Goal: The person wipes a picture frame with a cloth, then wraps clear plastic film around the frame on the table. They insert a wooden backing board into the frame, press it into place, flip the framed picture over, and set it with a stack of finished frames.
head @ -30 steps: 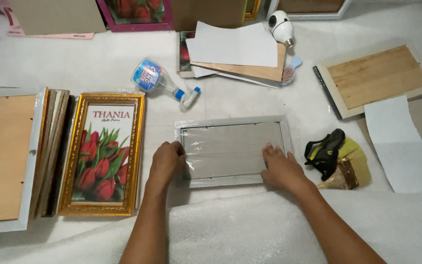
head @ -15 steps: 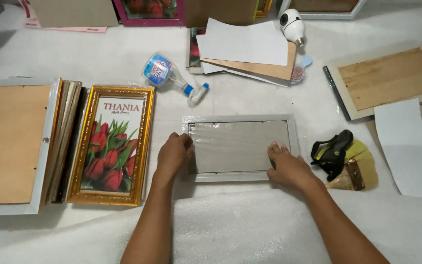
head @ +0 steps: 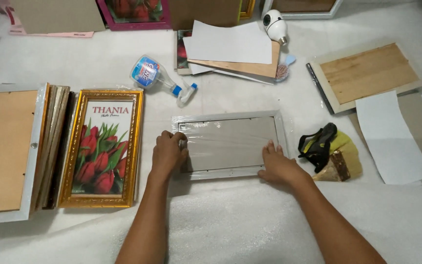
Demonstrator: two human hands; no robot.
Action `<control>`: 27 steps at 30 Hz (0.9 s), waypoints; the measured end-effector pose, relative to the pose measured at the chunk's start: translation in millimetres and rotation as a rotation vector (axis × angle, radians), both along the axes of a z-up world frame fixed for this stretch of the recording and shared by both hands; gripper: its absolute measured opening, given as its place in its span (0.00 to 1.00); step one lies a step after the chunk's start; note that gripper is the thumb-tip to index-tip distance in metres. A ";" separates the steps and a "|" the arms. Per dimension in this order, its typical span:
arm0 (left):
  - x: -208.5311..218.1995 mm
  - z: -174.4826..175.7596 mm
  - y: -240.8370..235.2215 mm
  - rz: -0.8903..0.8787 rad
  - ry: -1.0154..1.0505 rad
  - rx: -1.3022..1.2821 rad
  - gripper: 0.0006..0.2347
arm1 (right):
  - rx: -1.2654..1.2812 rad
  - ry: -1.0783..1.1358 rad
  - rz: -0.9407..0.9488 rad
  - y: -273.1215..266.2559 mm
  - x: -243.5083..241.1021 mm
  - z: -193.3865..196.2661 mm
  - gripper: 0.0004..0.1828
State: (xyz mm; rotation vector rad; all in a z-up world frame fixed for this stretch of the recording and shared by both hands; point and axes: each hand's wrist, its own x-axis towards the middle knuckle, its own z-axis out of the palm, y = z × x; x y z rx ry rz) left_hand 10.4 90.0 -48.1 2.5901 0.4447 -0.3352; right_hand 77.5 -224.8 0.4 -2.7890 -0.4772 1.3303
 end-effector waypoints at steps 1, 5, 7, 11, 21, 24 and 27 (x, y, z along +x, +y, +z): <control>-2.8 -1.4 -1.0 -0.004 -0.003 0.001 0.15 | 0.001 -0.003 -0.004 -0.6 -0.5 2.3 0.46; -9.0 -10.6 -5.0 0.004 -0.054 0.033 0.17 | 0.199 -0.048 -0.151 -8.4 -3.0 51.2 0.45; -15.3 -9.5 -8.6 0.003 -0.085 0.035 0.19 | 0.316 -0.095 -0.259 -23.4 -7.9 84.2 0.43; -20.8 0.7 -12.9 0.089 -0.189 0.000 0.23 | 0.182 -0.392 -0.427 -92.6 16.4 91.1 0.37; -37.4 0.2 -26.3 0.119 -0.239 -0.061 0.25 | -0.027 -0.367 -0.338 -172.8 -5.7 45.5 0.27; -38.5 6.7 -28.7 0.156 -0.192 -0.028 0.27 | -0.050 -0.299 -0.239 -160.6 -31.5 57.9 0.30; -36.1 -21.4 -25.3 0.239 -0.127 -0.019 0.34 | 0.002 -0.365 -0.286 -180.5 -12.7 32.7 0.32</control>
